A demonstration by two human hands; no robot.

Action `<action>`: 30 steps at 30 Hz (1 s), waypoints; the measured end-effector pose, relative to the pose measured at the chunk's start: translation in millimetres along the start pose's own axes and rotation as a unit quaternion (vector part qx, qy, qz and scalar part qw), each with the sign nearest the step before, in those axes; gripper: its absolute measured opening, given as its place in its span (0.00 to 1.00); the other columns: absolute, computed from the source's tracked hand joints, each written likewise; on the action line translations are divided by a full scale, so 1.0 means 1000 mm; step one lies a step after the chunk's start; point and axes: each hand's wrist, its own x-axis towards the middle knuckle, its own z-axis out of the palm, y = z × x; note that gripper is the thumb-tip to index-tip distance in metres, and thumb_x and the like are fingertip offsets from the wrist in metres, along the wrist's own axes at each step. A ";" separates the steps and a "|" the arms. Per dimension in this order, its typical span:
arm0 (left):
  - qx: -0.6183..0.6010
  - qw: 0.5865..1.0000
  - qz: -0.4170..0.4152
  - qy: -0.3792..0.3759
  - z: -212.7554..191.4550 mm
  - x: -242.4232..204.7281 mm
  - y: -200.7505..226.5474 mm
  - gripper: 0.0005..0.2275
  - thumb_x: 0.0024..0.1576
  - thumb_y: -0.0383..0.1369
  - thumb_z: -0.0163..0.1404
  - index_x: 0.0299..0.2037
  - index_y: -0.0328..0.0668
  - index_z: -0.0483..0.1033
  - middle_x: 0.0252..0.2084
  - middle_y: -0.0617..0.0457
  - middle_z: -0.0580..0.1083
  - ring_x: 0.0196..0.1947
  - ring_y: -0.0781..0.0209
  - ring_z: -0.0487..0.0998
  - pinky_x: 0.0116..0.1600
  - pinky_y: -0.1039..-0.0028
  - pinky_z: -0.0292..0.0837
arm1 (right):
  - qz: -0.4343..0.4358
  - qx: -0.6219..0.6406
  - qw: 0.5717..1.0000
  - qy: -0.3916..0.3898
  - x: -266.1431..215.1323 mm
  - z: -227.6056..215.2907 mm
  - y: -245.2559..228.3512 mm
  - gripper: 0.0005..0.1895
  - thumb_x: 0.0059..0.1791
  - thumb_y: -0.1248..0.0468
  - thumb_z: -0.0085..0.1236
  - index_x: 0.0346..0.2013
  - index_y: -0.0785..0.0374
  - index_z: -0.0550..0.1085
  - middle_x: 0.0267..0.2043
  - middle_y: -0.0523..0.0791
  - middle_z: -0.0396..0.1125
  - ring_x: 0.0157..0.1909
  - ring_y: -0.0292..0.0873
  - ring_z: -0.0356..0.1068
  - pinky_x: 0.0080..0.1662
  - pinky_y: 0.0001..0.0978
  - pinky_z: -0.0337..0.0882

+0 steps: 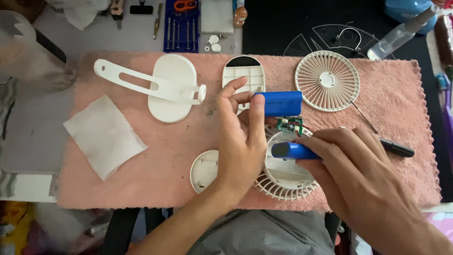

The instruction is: The person assembles a small portable fan by connecting a circuit board to two blue cylindrical batteries and placing them inside the fan housing. The person handles the circuit board, wires, and batteries, then positions the components within the fan casing.

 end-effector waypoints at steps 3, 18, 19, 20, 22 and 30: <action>-0.057 0.998 -0.031 -0.022 -0.006 0.006 -0.002 0.21 0.73 0.41 0.47 0.72 0.42 0.63 0.54 0.46 0.75 0.36 0.54 0.89 0.49 0.72 0.88 | -0.008 0.007 1.000 -0.022 0.003 0.002 0.001 0.20 0.61 0.59 0.57 0.66 0.67 0.77 0.56 0.54 0.71 0.49 0.57 0.70 0.53 0.52 0.74; -0.025 0.992 -0.104 -0.060 -0.013 0.019 -0.001 0.17 0.71 0.39 0.50 0.68 0.47 0.69 0.53 0.48 0.80 0.37 0.54 0.93 0.47 0.74 0.88 | -0.032 0.042 0.998 -0.023 0.012 0.009 -0.010 0.20 0.60 0.62 0.60 0.65 0.70 0.75 0.59 0.53 0.75 0.53 0.54 0.76 0.56 0.53 0.77; -0.030 0.991 -0.110 -0.063 -0.013 0.019 -0.001 0.17 0.71 0.40 0.50 0.68 0.48 0.69 0.53 0.48 0.79 0.37 0.54 0.93 0.48 0.74 0.89 | -0.035 0.046 0.998 -0.019 0.013 0.008 -0.011 0.19 0.60 0.63 0.60 0.63 0.71 0.76 0.59 0.53 0.75 0.50 0.54 0.76 0.55 0.51 0.77; -0.036 0.990 -0.116 -0.065 -0.013 0.020 -0.001 0.17 0.71 0.40 0.49 0.68 0.48 0.69 0.54 0.48 0.79 0.37 0.54 0.93 0.49 0.73 0.89 | -0.038 0.051 0.998 -0.016 0.014 0.008 -0.011 0.17 0.60 0.64 0.60 0.62 0.71 0.77 0.58 0.53 0.76 0.47 0.53 0.75 0.54 0.49 0.77; -0.027 0.992 -0.105 -0.068 -0.014 0.018 0.002 0.17 0.71 0.40 0.49 0.68 0.47 0.69 0.55 0.48 0.80 0.37 0.54 0.94 0.50 0.73 0.88 | -0.053 0.054 0.997 -0.008 0.010 0.012 -0.006 0.17 0.59 0.67 0.61 0.61 0.74 0.76 0.56 0.55 0.75 0.46 0.55 0.75 0.53 0.50 0.78; 0.050 0.993 -0.066 -0.087 -0.018 0.011 0.009 0.19 0.72 0.43 0.47 0.69 0.46 0.68 0.58 0.52 0.80 0.42 0.74 0.79 0.46 0.78 0.79 | -0.087 -0.028 0.996 -0.012 -0.003 0.010 -0.002 0.20 0.57 0.68 0.65 0.64 0.71 0.79 0.62 0.48 0.77 0.67 0.51 0.78 0.65 0.51 0.81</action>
